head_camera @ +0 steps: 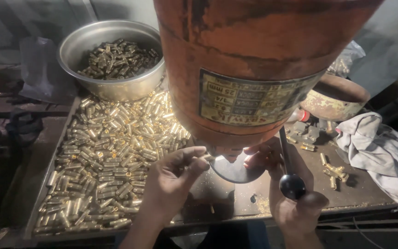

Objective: Operating a small industrial press machine to process brass components on a workbench.

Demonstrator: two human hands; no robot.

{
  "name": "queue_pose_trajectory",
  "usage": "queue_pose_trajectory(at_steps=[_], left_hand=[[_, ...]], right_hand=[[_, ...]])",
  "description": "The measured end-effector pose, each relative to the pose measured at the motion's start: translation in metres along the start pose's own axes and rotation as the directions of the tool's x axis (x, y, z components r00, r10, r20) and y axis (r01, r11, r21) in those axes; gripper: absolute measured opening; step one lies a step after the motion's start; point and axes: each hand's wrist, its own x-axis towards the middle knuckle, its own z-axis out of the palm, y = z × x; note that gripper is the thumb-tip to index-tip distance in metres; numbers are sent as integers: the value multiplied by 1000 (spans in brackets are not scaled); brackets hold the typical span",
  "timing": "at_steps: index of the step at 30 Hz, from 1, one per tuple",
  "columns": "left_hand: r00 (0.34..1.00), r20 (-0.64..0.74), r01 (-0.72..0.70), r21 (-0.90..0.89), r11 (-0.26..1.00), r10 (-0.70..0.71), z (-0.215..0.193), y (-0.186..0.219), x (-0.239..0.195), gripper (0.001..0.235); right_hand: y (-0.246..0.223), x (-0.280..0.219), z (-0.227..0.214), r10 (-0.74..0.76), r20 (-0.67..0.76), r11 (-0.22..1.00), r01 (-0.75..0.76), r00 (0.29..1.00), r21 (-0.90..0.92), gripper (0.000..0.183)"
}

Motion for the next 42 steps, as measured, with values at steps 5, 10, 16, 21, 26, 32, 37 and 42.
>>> queue_pose_trajectory(at_steps=[5, 10, 16, 21, 26, 32, 37, 42], left_hand=[[994, -39, -82, 317, 945, 99, 7, 1, 1, 30], [913, -43, -356, 400, 845, 405, 8, 1, 3, 24], [907, -39, -370, 402, 838, 419, 7, 0, 6, 21], [940, -48, -306, 319, 897, 338, 7, 1, 7, 21], [938, -45, -308, 350, 885, 344, 8, 6, 5, 20], [971, -88, -194, 241, 951, 220, -6, 6, -3, 20], [983, -124, 67, -440, 896, -134, -80, -44, -17, 13], [998, -55, -33, -227, 973, 21, -81, -25, -34, 14]], right_hand=[[8, -1, -9, 4, 44, 1000, -2, 999, -29, 132], [14, -2, -12, -23, 66, 1000, 22, 998, 14, 114], [31, -6, -17, -33, 38, 998, 31, 999, 50, 72], [34, -5, -15, -34, -10, 999, 34, 999, 25, 53], [31, -2, -11, -26, -10, 992, 24, 1000, -122, 58], [30, -5, -8, -195, 63, 980, 192, 979, 56, 108], [30, -12, -2, -92, 18, 996, 92, 996, 12, 124], [27, -10, -4, -74, 56, 997, 73, 996, 13, 128]])
